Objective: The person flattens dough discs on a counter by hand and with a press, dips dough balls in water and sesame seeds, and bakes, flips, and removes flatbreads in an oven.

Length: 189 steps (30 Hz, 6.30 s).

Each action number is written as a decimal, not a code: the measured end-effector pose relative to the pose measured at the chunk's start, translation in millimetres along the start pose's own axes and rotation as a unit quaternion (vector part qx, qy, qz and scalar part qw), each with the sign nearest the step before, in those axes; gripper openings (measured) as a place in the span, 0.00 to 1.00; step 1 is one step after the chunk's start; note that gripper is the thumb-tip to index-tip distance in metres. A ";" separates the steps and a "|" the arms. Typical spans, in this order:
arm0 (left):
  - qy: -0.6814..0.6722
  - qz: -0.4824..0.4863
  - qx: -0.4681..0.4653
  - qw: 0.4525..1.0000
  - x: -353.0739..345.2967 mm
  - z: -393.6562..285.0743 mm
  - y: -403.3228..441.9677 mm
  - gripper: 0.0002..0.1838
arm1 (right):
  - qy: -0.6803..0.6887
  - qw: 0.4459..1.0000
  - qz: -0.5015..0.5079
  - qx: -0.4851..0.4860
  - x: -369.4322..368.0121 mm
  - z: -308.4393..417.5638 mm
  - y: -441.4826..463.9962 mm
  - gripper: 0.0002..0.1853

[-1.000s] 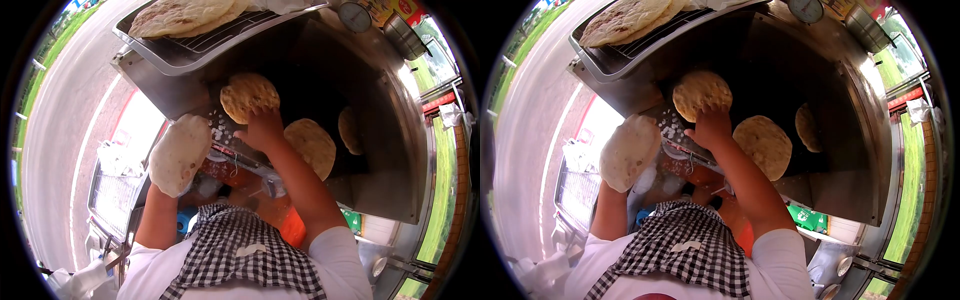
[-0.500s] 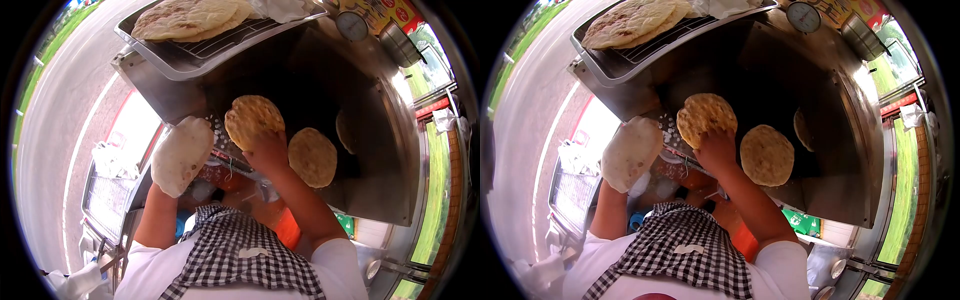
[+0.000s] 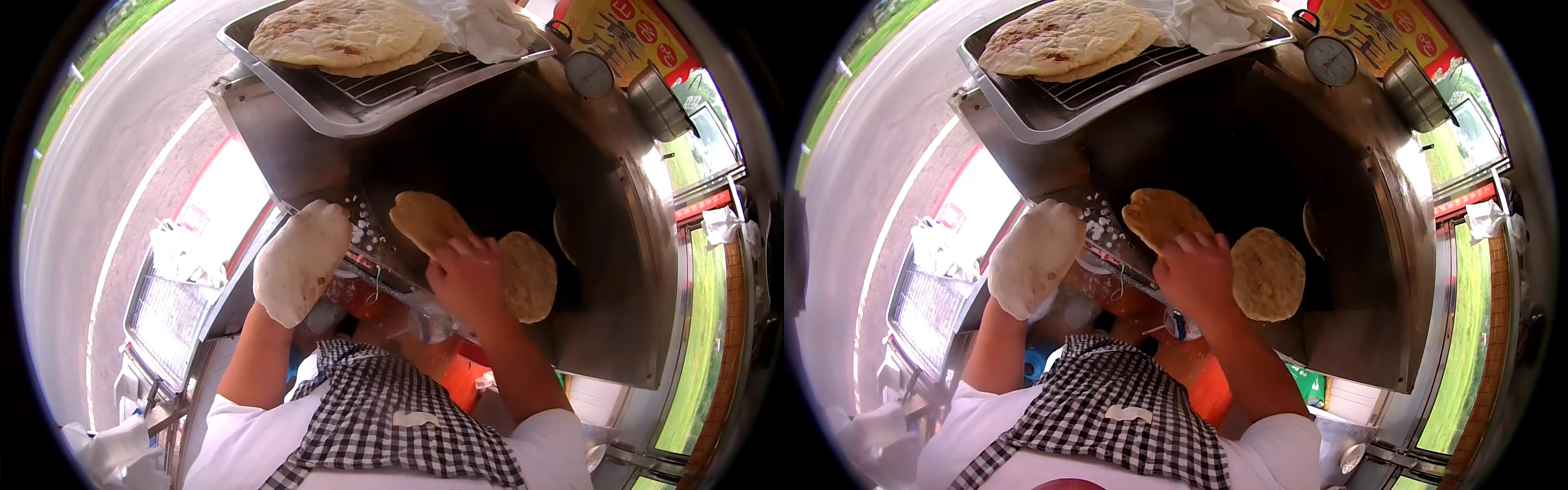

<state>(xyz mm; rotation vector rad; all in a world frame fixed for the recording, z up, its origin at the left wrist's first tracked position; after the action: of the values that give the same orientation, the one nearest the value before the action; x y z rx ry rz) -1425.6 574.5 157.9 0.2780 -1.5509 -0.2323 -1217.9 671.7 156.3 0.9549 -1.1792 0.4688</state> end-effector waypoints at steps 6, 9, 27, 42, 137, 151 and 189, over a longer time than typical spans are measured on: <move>-0.247 0.040 0.158 0.955 -61.5 16.6 -25.8 0.06 | 0.196 0.980 0.023 0.009 150.1 4.3 58.7 0.06; -0.444 -0.053 0.209 0.870 -14.6 9.9 -26.5 0.05 | 0.320 0.947 -0.020 -0.015 181.2 -0.7 97.4 0.09; -0.157 0.068 -0.078 0.982 -38.2 -95.2 75.0 0.04 | 0.330 0.823 -0.414 -0.207 170.9 -77.5 -51.8 0.11; -0.173 -0.027 -0.229 0.957 -169.6 -166.8 193.3 0.30 | 0.132 0.706 -0.529 -0.451 211.2 -109.3 -299.6 0.16; -0.277 0.112 -0.397 0.868 -146.6 -372.3 116.4 0.46 | 0.441 0.608 -0.351 -0.559 86.1 -85.2 -294.3 0.09; -0.238 0.086 -0.298 0.921 -206.8 -427.0 212.1 0.44 | 0.400 0.612 -0.364 -0.577 84.5 -89.5 -315.9 0.11; -0.193 0.179 -0.270 0.926 -159.8 -351.8 170.4 0.51 | 0.402 0.605 -0.361 -0.585 87.4 -92.9 -333.6 0.09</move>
<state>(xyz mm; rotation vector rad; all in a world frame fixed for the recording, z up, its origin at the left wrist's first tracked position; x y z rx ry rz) -1080.2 797.3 61.0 -0.5128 -1.8190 -0.4323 -885.1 553.1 104.1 -0.0893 -0.0141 -0.5329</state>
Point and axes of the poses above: each hand's wrist, its own y-axis towards the middle knuckle, its own x-axis out of the back of the hand, z = x × y, the point moved 5 cm from there along y, towards the middle knuckle, and after that the axes turned 6 degrees about -z, right-handed, at the moved point
